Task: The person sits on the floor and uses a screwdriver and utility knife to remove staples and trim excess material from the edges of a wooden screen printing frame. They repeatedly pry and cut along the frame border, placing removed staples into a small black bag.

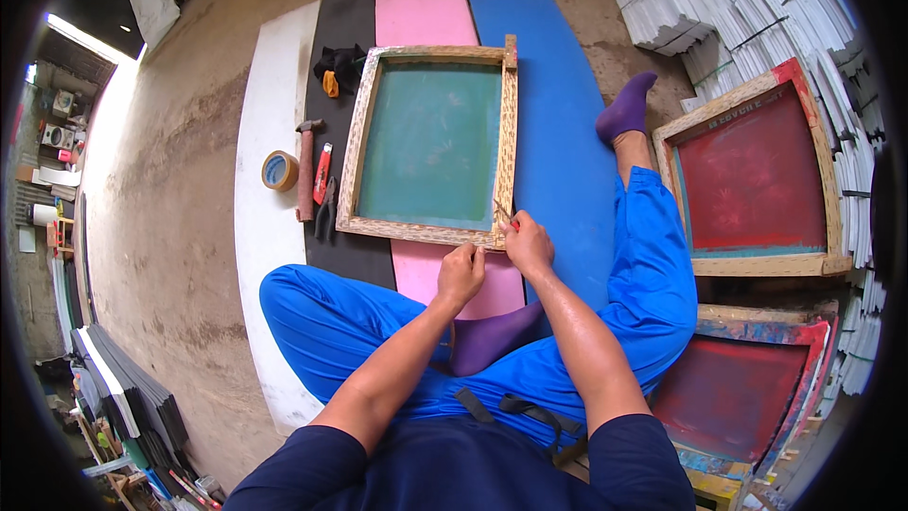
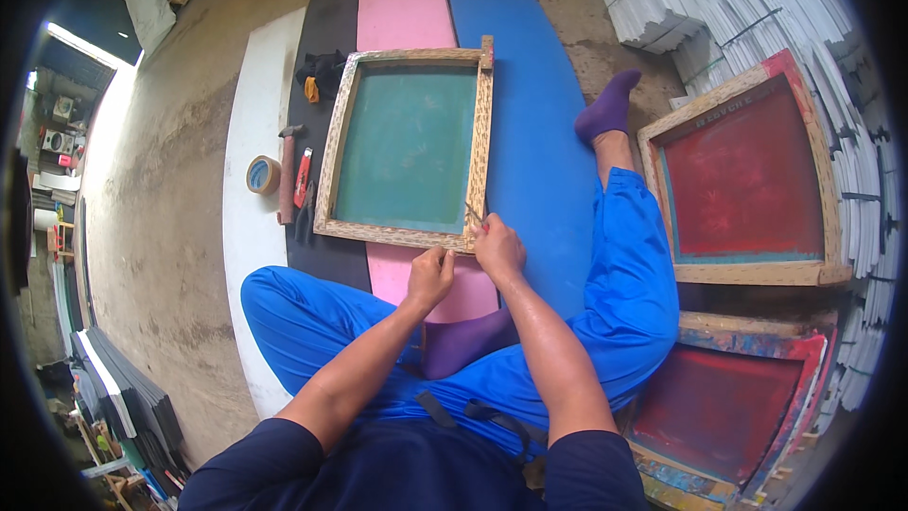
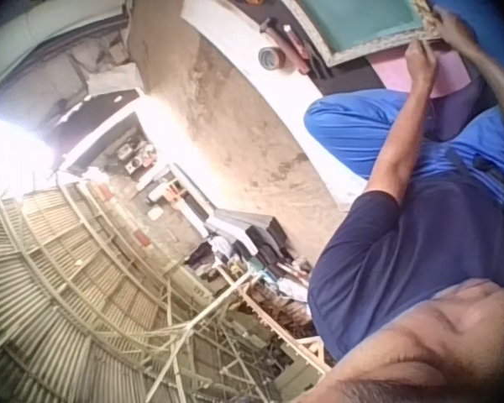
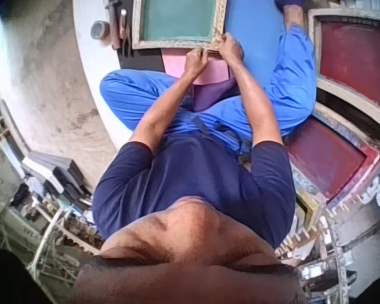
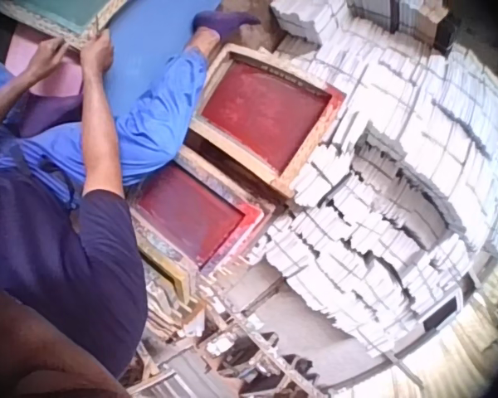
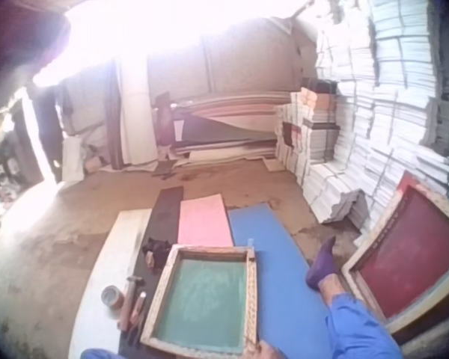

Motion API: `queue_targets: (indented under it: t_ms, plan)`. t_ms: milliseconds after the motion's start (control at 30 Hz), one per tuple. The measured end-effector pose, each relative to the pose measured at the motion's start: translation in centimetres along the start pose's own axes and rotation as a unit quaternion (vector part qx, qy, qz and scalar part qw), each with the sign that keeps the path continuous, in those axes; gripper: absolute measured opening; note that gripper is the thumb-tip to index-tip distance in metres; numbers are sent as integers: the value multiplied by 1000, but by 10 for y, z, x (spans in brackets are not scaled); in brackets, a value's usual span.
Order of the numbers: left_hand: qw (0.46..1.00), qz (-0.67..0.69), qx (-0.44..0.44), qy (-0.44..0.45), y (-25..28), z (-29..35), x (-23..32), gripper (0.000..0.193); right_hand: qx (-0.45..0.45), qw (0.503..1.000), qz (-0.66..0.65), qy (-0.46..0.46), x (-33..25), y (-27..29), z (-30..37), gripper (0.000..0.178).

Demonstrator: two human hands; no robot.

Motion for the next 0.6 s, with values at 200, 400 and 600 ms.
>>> queue_targets:
  t_ms: [200,400,600]
  plan:
    - [996,48,13,73,0,10,5,32,-10,997,-20,77,30,8,-7,31]
    - [974,112,8,196,4,14,7,39,-24,965,101,241,27,38,6,22]
    - [968,78,-2,239,5,3,15,42,-5,932,209,296,18,36,19,19]
Point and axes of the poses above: each hand's wrist, its own z-axis away from the middle knuckle, its own y-axis out of the back of the hand, x = y × z, the point moved 1 cm from there along -z, towards the middle knuckle, and after that the axes turned 4 degrees about z, right-handed, at the moved point
